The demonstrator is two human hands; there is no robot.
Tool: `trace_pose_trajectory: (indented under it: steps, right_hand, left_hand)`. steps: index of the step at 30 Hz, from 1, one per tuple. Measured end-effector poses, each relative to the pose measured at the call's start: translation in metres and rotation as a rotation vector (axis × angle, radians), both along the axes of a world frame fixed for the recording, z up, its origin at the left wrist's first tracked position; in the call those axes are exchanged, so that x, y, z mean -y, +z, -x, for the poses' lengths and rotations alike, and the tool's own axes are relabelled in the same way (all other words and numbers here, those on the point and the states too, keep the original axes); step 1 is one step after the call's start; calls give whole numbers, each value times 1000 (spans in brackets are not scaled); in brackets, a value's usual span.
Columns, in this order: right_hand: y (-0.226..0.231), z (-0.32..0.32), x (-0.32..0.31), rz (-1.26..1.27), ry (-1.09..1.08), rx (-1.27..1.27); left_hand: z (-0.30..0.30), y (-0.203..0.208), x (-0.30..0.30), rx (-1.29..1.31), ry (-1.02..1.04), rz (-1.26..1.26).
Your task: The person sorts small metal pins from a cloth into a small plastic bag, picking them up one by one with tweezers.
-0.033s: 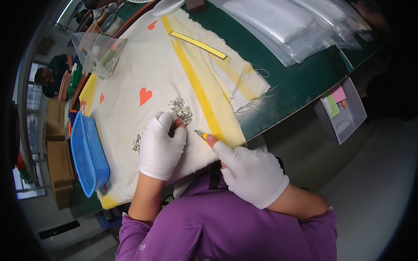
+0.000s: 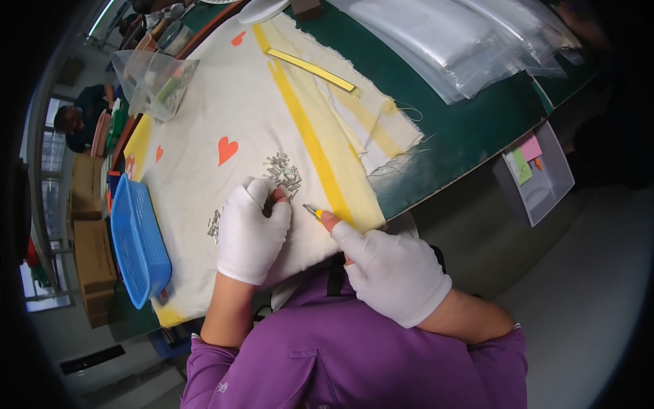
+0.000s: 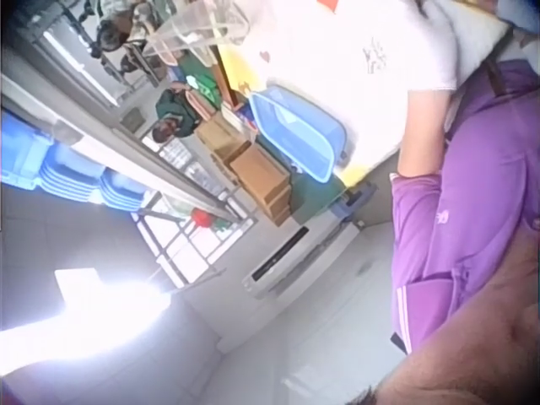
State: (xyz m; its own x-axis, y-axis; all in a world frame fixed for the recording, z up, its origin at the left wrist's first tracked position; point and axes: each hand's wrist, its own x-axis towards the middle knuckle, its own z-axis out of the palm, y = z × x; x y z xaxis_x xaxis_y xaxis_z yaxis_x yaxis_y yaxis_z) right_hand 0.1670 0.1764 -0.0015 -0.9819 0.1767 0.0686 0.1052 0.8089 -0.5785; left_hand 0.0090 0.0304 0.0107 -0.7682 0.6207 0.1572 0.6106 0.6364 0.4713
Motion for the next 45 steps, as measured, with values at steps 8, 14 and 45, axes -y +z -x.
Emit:
trace_pose_trajectory:
  steps: [8, 14, 45]
  right_hand:
    - [5, 6, 7, -123, 58, -82]
    - [6, 7, 9, -134, 63, -78]
    - [5, 2, 0, -102, -17, -13]
  left_hand:
    - [-13, 3, 10, 34, 0, 22]
    - [-13, 0, 11, 17, -27, 1]
    - [-8, 4, 22, -46, 28, -48]
